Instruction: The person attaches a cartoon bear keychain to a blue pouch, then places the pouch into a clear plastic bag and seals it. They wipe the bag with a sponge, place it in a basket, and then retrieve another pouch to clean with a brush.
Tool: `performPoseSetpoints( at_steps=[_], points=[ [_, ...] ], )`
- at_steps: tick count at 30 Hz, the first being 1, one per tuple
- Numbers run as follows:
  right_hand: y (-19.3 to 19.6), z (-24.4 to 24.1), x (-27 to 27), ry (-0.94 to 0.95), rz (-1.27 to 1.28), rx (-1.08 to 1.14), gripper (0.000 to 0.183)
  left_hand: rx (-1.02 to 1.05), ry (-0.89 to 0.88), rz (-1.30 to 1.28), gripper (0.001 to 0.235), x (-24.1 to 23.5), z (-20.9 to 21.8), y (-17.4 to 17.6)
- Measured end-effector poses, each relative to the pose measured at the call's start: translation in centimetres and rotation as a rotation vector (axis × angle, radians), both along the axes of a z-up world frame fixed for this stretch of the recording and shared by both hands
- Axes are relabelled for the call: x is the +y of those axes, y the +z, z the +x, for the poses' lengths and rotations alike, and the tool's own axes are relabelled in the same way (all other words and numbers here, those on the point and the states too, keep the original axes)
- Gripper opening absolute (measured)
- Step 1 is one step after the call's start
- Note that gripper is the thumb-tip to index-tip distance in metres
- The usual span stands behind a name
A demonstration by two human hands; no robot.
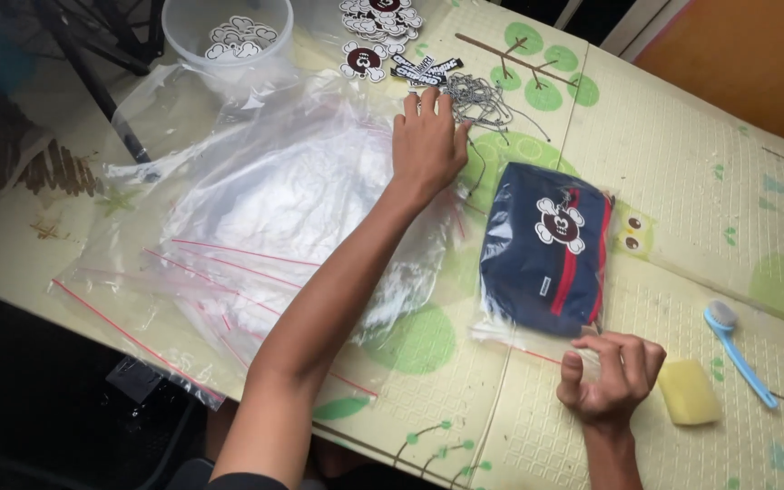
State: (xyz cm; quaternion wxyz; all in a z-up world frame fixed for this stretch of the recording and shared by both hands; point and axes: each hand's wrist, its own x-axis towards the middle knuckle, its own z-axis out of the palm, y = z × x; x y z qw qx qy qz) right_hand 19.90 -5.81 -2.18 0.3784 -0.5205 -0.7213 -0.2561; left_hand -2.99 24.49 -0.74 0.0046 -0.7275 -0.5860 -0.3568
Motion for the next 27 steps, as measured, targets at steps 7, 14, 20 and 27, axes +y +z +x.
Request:
performPoseSetpoints(
  at_steps=[7, 14, 20, 27],
  points=[
    [0.1, 0.5, 1.2, 0.072, -0.041, 0.089, 0.041, -0.083, 0.137, 0.105, 0.019, 4.8, -2.0, -5.0],
    [6.6, -4.4, 6.7, -0.095, -0.422, 0.059, 0.015, -0.176, 0.191, -0.066, 0.016, 5.5, -1.7, -6.1],
    [6.4, -9.0, 26.2, 0.085, -0.814, 0.282, 0.028, -0.355, 0.129, -0.036, 0.028, 5.2, -2.9, -5.1],
    [1.2, -12.4, 35.4, 0.161, -0.602, 0.174, 0.024, -0.291, 0.118, -0.119, 0.035, 4.3, -2.9, -4.2]
  ],
)
